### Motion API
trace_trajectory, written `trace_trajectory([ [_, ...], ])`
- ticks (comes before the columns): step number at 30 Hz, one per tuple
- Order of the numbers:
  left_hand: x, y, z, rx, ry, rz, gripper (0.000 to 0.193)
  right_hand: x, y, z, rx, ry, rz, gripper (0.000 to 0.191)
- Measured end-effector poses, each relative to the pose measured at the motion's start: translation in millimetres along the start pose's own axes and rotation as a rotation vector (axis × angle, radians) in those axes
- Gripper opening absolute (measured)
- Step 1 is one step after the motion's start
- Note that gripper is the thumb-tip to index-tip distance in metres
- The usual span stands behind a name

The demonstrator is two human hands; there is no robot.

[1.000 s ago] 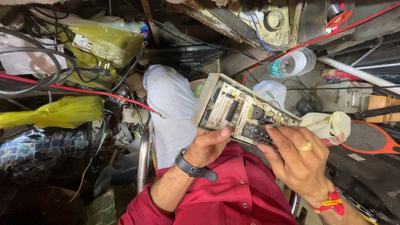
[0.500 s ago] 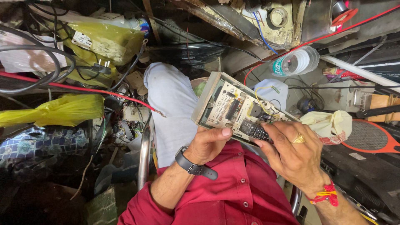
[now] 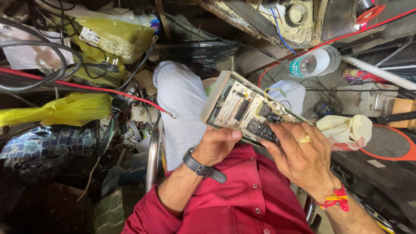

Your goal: The person removes a green circuit board from a metal housing, uses a soldering iron to work on the board, then reinserts it and uses a screwdriver to tighten screws on the housing. The person also inspects the internal components and adjusts wires within the device.

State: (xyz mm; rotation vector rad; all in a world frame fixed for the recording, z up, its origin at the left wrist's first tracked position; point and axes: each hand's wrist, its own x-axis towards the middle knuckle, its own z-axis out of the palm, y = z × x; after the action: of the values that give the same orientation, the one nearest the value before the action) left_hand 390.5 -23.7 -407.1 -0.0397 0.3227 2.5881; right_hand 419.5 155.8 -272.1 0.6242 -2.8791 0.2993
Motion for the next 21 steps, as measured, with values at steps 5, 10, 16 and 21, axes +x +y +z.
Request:
trace_trajectory([
  [5,-5.4,2.6,-0.8,-0.016,0.021,-0.034,0.062,-0.8,-6.2,-1.0,-0.015,-0.012,-0.023,0.040],
  [10,-5.0,8.2,-1.7,-0.088,-0.001,-0.045,0.058,1.9,-14.8,2.4,0.007,0.022,-0.012,0.039],
  [16,-1.1,12.1,6.9,0.053,0.038,-0.001,0.063,6.5,-16.5,6.8,0.047,0.044,0.014,0.038],
  [21,4.9,6.4,24.5,0.177,0.049,0.163,0.075,14.2,-19.3,7.6,0.046,0.103,0.031,0.041],
])
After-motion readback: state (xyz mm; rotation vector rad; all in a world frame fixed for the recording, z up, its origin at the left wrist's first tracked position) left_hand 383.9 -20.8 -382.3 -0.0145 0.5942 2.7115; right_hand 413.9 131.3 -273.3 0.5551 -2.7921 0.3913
